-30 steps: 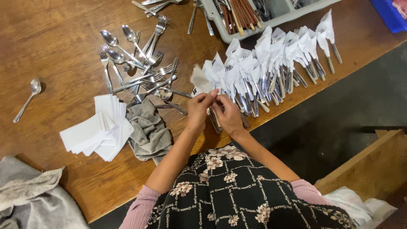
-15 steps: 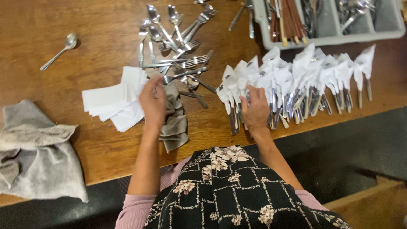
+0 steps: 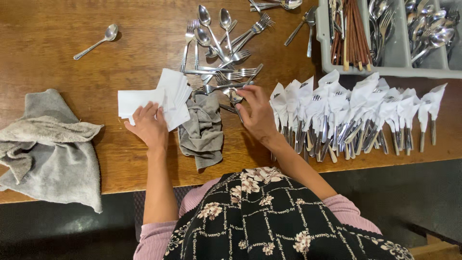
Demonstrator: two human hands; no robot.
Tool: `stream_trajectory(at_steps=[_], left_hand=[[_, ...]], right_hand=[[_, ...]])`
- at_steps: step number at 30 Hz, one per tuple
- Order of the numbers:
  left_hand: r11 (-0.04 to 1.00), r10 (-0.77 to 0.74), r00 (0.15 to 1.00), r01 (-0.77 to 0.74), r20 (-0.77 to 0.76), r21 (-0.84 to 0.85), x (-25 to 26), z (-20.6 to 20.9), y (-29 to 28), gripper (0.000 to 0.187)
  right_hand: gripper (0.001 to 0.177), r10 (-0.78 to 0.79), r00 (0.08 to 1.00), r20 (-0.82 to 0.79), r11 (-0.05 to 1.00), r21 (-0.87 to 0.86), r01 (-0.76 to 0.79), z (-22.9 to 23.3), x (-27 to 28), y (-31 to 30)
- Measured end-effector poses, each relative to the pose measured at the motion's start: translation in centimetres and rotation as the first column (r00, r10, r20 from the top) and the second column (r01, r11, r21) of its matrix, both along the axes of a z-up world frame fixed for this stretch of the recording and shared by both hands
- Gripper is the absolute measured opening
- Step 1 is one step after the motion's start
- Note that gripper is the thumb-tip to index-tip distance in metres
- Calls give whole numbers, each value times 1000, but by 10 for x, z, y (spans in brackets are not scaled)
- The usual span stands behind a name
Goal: The person takes paper napkins from a stack and wraps spoons and forks inside them by hand, placing the wrapped cutlery alongside other utensils on the table.
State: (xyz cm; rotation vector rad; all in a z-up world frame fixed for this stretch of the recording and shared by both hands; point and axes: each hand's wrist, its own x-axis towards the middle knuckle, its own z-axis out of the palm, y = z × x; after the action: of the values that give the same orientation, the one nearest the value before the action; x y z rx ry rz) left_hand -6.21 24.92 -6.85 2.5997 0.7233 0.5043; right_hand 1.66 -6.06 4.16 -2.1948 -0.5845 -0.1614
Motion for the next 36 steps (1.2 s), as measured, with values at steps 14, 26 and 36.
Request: stream_trajectory(at_steps=[14, 26, 36], left_hand=[[-192, 113, 934, 355, 339, -915, 55, 91, -132, 23], [-42, -77, 906, 413, 415, -910, 57, 135, -159, 36], [300, -278, 847, 524, 452, -797, 59, 130, -170, 67]], right_hand=[[55, 168, 984, 64, 968, 175, -177, 43, -1, 18], [13, -126, 976, -180, 934, 309, 178, 23, -1, -20], [27, -16, 925, -380, 920, 357, 163, 11, -13, -27]])
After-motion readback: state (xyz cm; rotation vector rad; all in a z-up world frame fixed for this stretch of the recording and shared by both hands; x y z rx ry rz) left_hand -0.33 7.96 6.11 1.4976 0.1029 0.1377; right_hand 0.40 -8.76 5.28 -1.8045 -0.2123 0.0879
